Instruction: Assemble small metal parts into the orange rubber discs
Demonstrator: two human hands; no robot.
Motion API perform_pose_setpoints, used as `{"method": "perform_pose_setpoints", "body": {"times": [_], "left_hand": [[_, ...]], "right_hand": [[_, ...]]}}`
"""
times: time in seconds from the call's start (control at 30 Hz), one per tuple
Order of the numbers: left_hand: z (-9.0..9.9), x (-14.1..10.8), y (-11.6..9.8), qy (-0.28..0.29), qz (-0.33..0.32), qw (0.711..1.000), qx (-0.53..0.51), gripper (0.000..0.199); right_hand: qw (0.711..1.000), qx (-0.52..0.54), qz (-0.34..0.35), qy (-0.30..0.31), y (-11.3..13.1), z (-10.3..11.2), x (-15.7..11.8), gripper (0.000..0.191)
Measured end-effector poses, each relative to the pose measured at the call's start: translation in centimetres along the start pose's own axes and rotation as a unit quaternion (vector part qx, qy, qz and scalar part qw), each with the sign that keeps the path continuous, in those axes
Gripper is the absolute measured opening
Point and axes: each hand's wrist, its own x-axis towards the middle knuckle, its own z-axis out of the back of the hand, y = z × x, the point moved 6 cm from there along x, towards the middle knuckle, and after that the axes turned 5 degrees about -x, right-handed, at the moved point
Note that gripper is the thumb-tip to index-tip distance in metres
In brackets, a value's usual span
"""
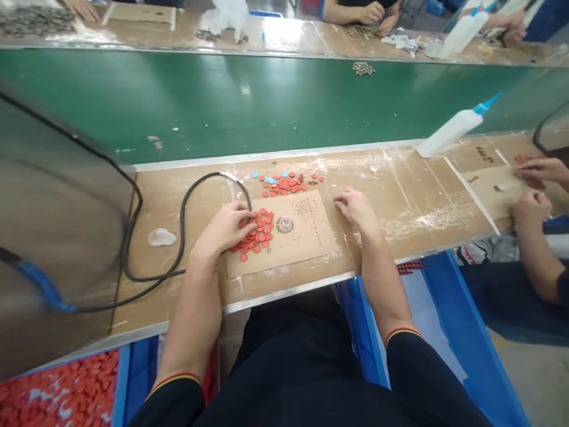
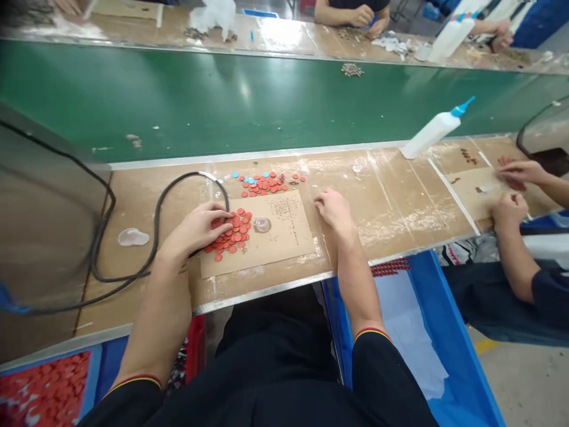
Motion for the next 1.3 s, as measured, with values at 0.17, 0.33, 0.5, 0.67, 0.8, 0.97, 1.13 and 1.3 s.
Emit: {"method": "perform_pose_setpoints", "body": {"times": [0.17, 0.33, 0.5, 0.67, 0.8, 0.97, 1.13, 1.3], "left_hand": [[-0.3, 0.0, -0.1, 0.008, -0.010, 1.000, 0.002, 0.028], [0.0, -0.2, -0.5, -0.034, -0.034, 0.999, -0.003, 0.031], [1.5, -0.4, -0.6, -0.231, -0.007, 0.954, -0.188, 0.022], [-0.1, 0.1, -0.6, -0.258, 0.020, 0.826, -0.502, 0.024], [-1.2, 0.5, -0.4, -0.237, 0.046, 0.757, -0.606, 0.030], [-1.1, 0.3, 0.4, -0.263, 0.063, 0.734, -0.624, 0.025], [-1.0, 0.4, 0.8, -0.276, 0.060, 0.734, -0.617, 0.026], [-1.1, 0.4, 0.7, -0.275, 0.071, 0.743, -0.606, 0.026]], "right_hand": [[0.986, 0.110, 0.061, -0.107, 1.4, 2.4, 0.3, 0.017], [0.886, 0.363, 0.181, -0.226, 6.4, 4.8, -0.9, 0.011], [0.837, 0.432, 0.234, -0.244, 10.0, 2.8, -2.0, 0.016], [0.866, 0.357, 0.285, -0.202, 10.8, 1.8, -2.7, 0.005], [0.892, 0.292, 0.297, -0.176, 11.8, 1.7, -2.9, 0.004], [0.888, 0.267, 0.327, -0.183, 12.9, 1.7, -3.4, 0.013], [0.884, 0.259, 0.342, -0.184, 13.2, 1.9, -3.5, 0.021], [0.901, 0.238, 0.326, -0.161, 13.3, 1.7, -3.5, 0.008]]}}
